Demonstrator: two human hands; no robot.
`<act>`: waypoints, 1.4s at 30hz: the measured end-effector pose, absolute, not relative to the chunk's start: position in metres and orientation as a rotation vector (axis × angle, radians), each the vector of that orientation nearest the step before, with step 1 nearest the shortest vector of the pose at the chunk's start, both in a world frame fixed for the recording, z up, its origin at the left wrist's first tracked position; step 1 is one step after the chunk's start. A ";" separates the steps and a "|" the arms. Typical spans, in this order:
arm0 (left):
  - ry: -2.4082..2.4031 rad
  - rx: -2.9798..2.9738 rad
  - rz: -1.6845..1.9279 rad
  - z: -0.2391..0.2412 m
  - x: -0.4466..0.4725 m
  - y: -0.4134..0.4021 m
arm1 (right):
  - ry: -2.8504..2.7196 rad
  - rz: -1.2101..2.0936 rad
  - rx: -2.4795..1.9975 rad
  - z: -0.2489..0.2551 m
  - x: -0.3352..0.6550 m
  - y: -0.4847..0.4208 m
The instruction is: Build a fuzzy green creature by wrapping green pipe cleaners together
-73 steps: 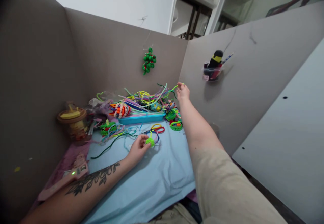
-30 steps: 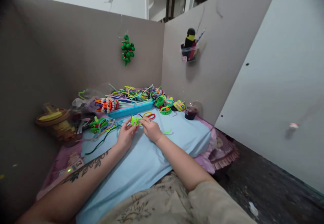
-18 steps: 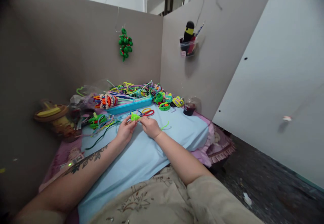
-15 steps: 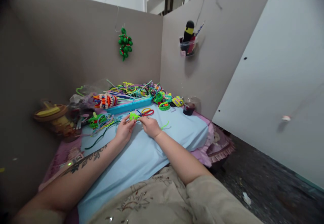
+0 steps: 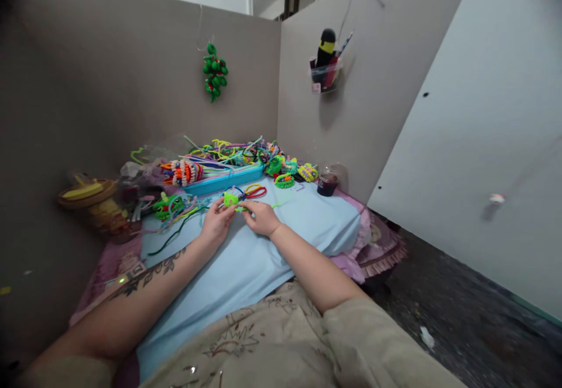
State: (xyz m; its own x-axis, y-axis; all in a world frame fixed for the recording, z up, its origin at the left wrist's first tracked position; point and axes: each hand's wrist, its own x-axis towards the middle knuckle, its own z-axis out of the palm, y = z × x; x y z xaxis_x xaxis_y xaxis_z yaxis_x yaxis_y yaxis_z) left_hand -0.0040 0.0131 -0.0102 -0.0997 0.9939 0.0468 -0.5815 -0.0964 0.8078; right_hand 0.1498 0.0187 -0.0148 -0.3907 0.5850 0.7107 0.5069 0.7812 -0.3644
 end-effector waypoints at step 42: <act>0.898 1.028 1.599 -0.017 0.001 0.013 | -2.045 0.127 -0.933 -0.021 0.148 0.024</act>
State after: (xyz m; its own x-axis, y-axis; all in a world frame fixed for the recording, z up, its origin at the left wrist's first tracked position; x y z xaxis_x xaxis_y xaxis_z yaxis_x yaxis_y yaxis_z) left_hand 0.0013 0.0134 -0.0171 -0.1464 0.9704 0.1920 -0.3411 -0.2317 0.9110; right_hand 0.1478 0.0243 -0.0207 -0.3498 0.6572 0.6676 0.5695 0.7150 -0.4055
